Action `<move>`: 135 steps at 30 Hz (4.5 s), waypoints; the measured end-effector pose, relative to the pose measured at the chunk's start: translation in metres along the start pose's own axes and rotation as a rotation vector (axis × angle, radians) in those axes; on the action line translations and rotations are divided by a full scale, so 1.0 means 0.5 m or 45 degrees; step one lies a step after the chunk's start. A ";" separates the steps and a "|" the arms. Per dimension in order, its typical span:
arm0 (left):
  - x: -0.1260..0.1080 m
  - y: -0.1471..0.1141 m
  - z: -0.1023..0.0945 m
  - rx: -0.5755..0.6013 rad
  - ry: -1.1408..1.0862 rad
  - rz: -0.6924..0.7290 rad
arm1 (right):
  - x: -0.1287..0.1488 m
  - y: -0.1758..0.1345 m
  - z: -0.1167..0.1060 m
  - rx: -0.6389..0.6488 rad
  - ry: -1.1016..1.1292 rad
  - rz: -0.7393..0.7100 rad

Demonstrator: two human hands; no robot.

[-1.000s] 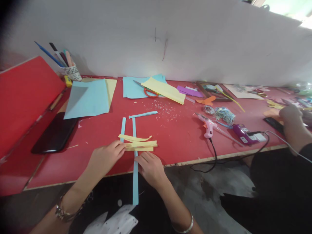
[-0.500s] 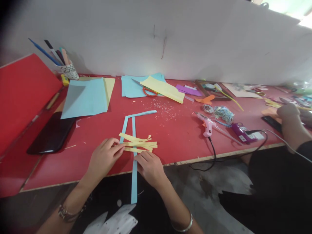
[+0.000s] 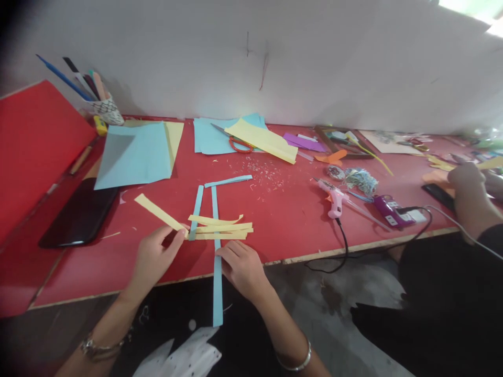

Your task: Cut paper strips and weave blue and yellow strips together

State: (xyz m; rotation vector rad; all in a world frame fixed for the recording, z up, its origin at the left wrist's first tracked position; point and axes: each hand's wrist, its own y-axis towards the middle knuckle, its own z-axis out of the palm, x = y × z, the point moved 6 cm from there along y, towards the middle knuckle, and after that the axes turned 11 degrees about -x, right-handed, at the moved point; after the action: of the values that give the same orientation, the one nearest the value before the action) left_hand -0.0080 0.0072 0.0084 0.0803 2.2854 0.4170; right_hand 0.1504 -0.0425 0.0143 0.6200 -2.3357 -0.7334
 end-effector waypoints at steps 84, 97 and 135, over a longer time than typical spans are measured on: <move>-0.049 0.057 0.091 0.572 -0.191 0.196 | -0.079 0.035 0.004 -0.091 0.306 0.518; -0.043 0.065 0.072 0.551 -0.413 0.000 | -0.075 0.038 -0.001 -0.115 0.304 0.482; -0.045 0.056 0.082 0.587 -0.310 0.104 | -0.076 0.037 0.002 -0.070 0.234 0.466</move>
State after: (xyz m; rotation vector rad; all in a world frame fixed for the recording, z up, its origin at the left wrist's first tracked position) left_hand 0.0351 0.0405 0.0074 0.4330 2.0988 -0.0839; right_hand 0.1720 -0.0067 0.0097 0.2140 -2.1669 -0.5439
